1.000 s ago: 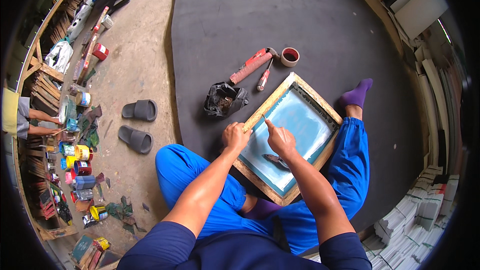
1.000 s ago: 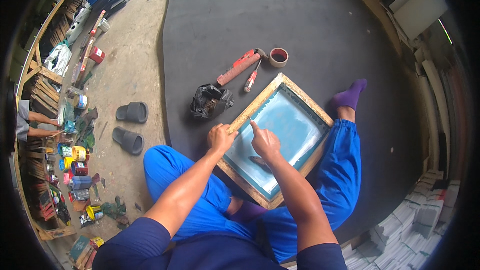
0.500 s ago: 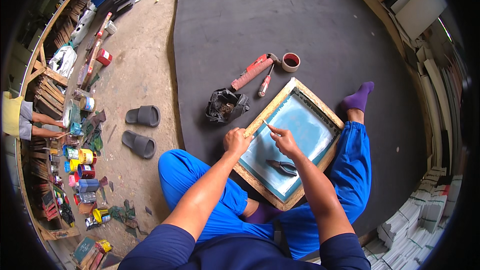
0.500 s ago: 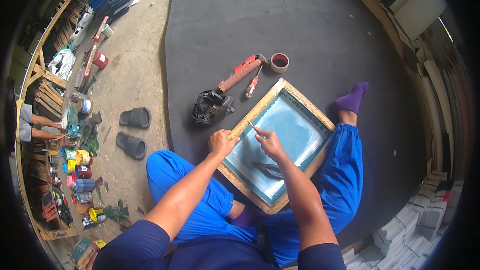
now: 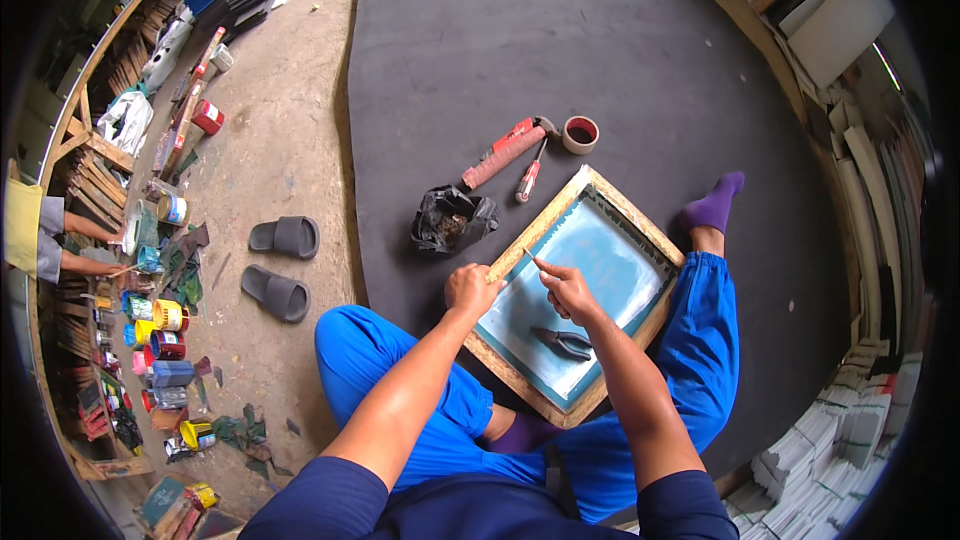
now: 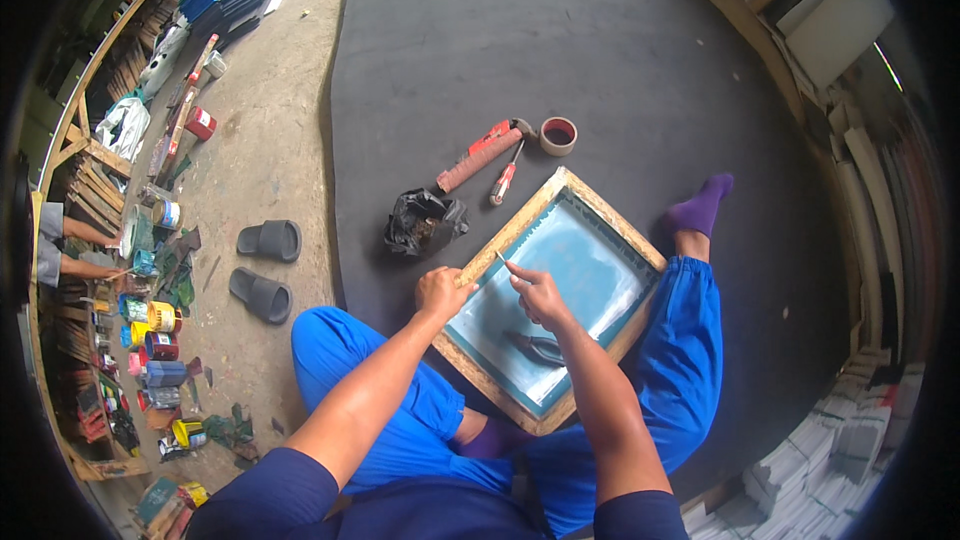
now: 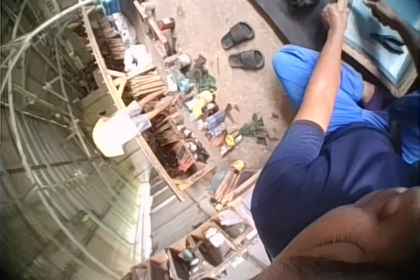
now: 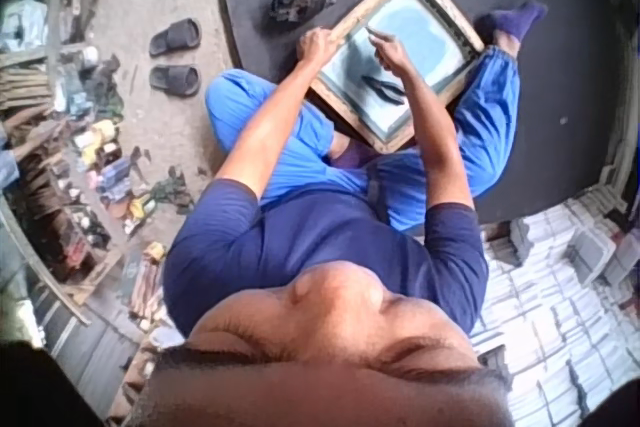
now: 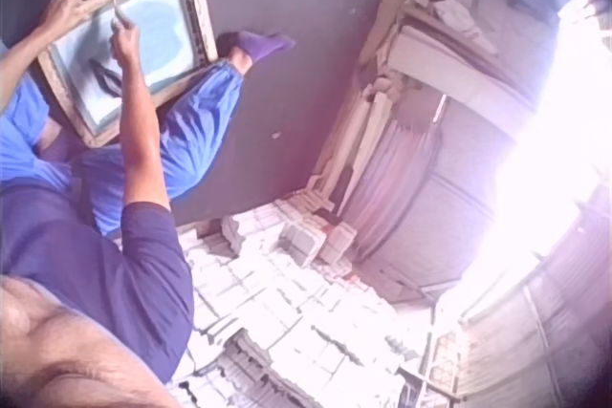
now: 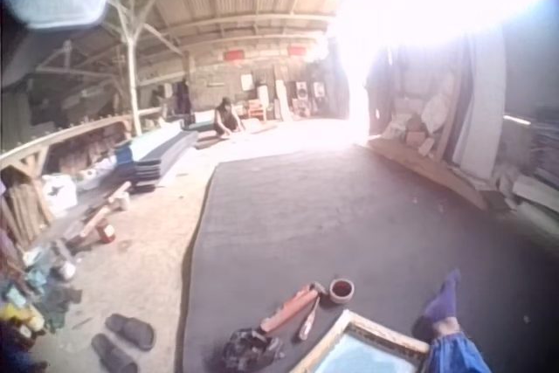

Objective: The person sits on the floor and uses a small metal tool to scrape and clean the edges of a wooden frame holding a blue screen. They repeatedly work along the perimeter of the frame, removing debris.

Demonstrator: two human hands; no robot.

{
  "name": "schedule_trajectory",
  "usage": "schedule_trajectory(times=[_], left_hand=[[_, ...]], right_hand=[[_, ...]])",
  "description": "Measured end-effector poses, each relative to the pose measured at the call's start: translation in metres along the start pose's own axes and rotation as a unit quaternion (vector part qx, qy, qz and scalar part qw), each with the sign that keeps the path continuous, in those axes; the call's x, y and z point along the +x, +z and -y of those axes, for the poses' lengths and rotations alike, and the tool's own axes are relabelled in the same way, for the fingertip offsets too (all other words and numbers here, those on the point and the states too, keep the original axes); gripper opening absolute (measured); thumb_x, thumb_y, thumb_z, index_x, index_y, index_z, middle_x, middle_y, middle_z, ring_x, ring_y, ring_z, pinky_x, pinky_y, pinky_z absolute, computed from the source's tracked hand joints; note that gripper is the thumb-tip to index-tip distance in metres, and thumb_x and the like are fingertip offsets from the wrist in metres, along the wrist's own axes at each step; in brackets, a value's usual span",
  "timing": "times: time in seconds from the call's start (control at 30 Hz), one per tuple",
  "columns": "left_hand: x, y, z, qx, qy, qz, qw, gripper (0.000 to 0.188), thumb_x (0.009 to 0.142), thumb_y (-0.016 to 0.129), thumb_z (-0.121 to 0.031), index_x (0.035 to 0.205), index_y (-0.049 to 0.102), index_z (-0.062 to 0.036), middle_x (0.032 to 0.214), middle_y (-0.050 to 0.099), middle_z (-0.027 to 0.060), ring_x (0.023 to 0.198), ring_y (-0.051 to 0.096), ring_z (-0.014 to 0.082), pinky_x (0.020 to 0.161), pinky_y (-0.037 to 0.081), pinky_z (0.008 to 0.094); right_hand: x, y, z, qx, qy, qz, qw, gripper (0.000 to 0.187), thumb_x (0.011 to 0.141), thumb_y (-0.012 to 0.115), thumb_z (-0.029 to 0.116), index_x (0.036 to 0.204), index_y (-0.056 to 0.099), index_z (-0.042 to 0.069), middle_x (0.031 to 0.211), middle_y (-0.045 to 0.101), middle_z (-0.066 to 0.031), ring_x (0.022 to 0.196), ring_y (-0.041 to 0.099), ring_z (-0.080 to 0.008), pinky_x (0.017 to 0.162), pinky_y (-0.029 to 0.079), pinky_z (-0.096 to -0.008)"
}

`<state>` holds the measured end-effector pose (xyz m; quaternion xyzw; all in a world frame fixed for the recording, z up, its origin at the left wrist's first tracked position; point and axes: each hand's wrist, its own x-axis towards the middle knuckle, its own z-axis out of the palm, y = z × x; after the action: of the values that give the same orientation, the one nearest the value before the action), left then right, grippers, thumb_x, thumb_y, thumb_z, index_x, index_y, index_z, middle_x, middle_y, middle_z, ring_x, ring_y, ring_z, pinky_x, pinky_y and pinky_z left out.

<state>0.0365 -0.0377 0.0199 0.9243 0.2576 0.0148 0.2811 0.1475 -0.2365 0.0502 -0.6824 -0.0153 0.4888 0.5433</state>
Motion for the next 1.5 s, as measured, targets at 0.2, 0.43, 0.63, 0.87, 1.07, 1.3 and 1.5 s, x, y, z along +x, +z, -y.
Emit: schedule_trajectory(times=[0.2, 0.43, 0.63, 0.87, 1.07, 1.3, 1.5], left_hand=[[0.000, -0.002, 0.001, 0.007, -0.007, 0.008, 1.000, 0.039, 0.077, 0.086, -0.039, 0.099, 0.078, -0.0081, 0.101, 0.074, 0.0144, 0.095, 0.072, 0.0336, 0.085, 0.057, 0.0447], [0.001, -0.014, -0.003, 0.016, -0.005, 0.029, 0.999, 0.040, 0.078, 0.085, -0.039, 0.099, 0.078, -0.0056, 0.103, 0.074, 0.0160, 0.098, 0.072, 0.0344, 0.086, 0.057, 0.0454], [0.031, -0.038, -0.028, 0.125, -0.026, 0.173, 0.977, 0.045, 0.076, 0.085, -0.043, 0.103, 0.078, -0.0074, 0.107, 0.076, 0.0179, 0.101, 0.073, 0.0348, 0.086, 0.059, 0.0463], [0.047, 0.002, -0.049, 0.066, 0.074, 0.067, 0.993, 0.055, 0.081, 0.082, -0.038, 0.120, 0.062, -0.0063, 0.119, 0.067, 0.0119, 0.118, 0.064, 0.0312, 0.099, 0.053, 0.0450], [0.066, 0.018, -0.059, 0.055, 0.016, 0.074, 0.996, 0.036, 0.085, 0.080, -0.033, 0.108, 0.070, -0.0075, 0.114, 0.070, 0.0107, 0.112, 0.067, 0.0314, 0.092, 0.056, 0.0448], [0.065, 0.008, -0.067, 0.050, -0.011, 0.082, 0.995, 0.033, 0.084, 0.082, -0.030, 0.107, 0.074, -0.0077, 0.110, 0.072, 0.0136, 0.107, 0.070, 0.0340, 0.091, 0.056, 0.0456], [0.069, 0.009, -0.061, 0.023, -0.023, 0.097, 0.995, 0.037, 0.083, 0.083, -0.030, 0.112, 0.075, -0.0083, 0.111, 0.073, 0.0143, 0.106, 0.071, 0.0344, 0.092, 0.056, 0.0456]], right_hand=[[0.005, -0.001, -0.007, 0.015, -0.006, 0.010, 1.000, 0.042, 0.107, 0.056, 0.030, 0.149, 0.056, 0.024, 0.061, 0.047, 0.0015, 0.044, 0.039, -0.0087, 0.039, 0.033, -0.0289], [0.025, -0.002, -0.025, -0.126, -0.128, -0.034, 0.983, 0.038, 0.108, 0.054, 0.029, 0.144, 0.062, 0.022, 0.064, 0.050, 0.0018, 0.048, 0.042, -0.0087, 0.045, 0.038, -0.0274], [0.007, -0.011, 0.009, 0.072, 0.045, 0.047, 0.995, 0.044, 0.109, 0.048, 0.026, 0.153, 0.051, 0.024, 0.067, 0.041, 0.0046, 0.045, 0.035, -0.0066, 0.038, 0.031, -0.0259], [0.025, -0.040, -0.028, -0.285, -0.259, -0.158, 0.909, 0.046, 0.106, 0.049, 0.026, 0.152, 0.051, 0.021, 0.118, 0.074, -0.0188, 0.113, 0.068, -0.0395, 0.092, 0.052, -0.0483], [0.003, -0.032, 0.026, -0.399, -0.121, -0.209, 0.885, 0.040, 0.102, 0.053, 0.026, 0.140, 0.063, 0.032, 0.111, 0.072, -0.0226, 0.105, 0.068, -0.0428, 0.090, 0.052, -0.0524], [-0.003, -0.016, 0.045, -0.445, -0.079, -0.225, 0.863, 0.040, 0.101, 0.052, 0.024, 0.139, 0.064, 0.030, 0.109, 0.073, -0.0210, 0.103, 0.069, -0.0409, 0.090, 0.054, -0.0522], [-0.003, -0.008, 0.050, -0.457, -0.065, -0.243, 0.853, 0.042, 0.100, 0.049, 0.023, 0.137, 0.065, 0.029, 0.108, 0.074, -0.0211, 0.101, 0.070, -0.0411, 0.088, 0.055, -0.0525]])
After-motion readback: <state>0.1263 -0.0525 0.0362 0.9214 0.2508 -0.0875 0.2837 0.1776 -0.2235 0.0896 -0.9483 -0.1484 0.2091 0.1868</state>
